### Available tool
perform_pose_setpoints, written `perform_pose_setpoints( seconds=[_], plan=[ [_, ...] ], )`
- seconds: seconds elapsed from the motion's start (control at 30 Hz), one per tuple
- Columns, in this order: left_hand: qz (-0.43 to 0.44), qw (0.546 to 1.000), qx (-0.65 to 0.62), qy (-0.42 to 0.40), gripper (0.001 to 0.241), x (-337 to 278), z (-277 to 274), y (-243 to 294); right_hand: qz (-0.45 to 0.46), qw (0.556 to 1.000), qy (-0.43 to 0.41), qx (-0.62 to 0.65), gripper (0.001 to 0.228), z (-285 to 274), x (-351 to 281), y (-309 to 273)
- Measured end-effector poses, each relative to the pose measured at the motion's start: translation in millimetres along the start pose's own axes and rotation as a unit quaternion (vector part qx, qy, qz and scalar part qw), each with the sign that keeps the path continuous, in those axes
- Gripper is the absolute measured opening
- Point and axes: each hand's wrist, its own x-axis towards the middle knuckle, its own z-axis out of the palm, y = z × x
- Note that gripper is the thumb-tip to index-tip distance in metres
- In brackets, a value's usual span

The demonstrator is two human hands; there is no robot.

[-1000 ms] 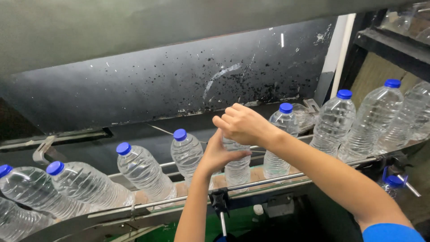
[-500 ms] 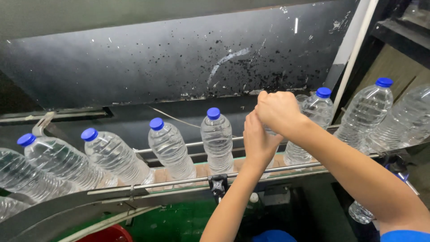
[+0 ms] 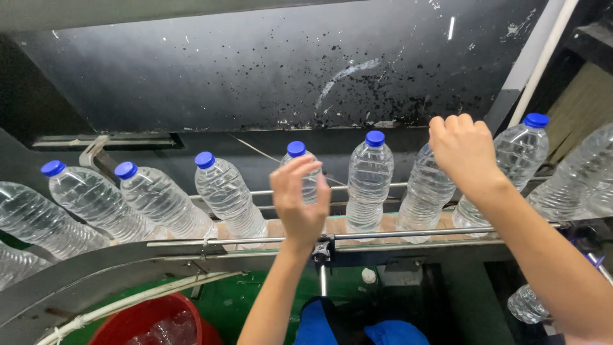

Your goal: A worker manually tightens the caps on plastic water bottles on a moving conveyor belt in a water production facility.

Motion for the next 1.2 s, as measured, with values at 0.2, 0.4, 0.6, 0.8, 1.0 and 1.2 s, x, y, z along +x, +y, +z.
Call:
perform_pose_setpoints(
  seconds=[0.2,0.4,0.6,0.8,1.0,1.2],
  plan=[
    [0.025,0.982,0.151,0.111,0.018,43.1,-66.2,-54.6,0.056,0.997,-0.041,0.029,0.033,14.6,-22.7,34.9],
    [-0.007,0.941,0.306,0.146,0.052,73.4,-116.7,-95.5,0.122,0.986,-0.034,0.106,0.055,-35.2,-21.7,52.2],
    [-0.025,0.928,0.369,0.055,0.064,62.2,-120.0,-142.5,0.119,0.952,0.089,0.266,0.037,-81.0,0.6,31.6],
    [-0.178,0.953,0.245,-0.028,0.014,40.2,-99.4,-173.0,0.111,0.913,0.105,0.378,0.024,-96.2,15.0,7.5],
    [-0.245,0.955,0.118,-0.12,0.013,49.7,-81.6,-125.5,0.153,0.833,0.074,0.527,0.021,-83.6,17.5,2.4],
    [-0.189,0.973,0.096,-0.091,0.009,30.9,-49.9,-132.7,0.203,0.782,0.041,0.588,0.051,-69.8,14.3,-35.7]
  ],
)
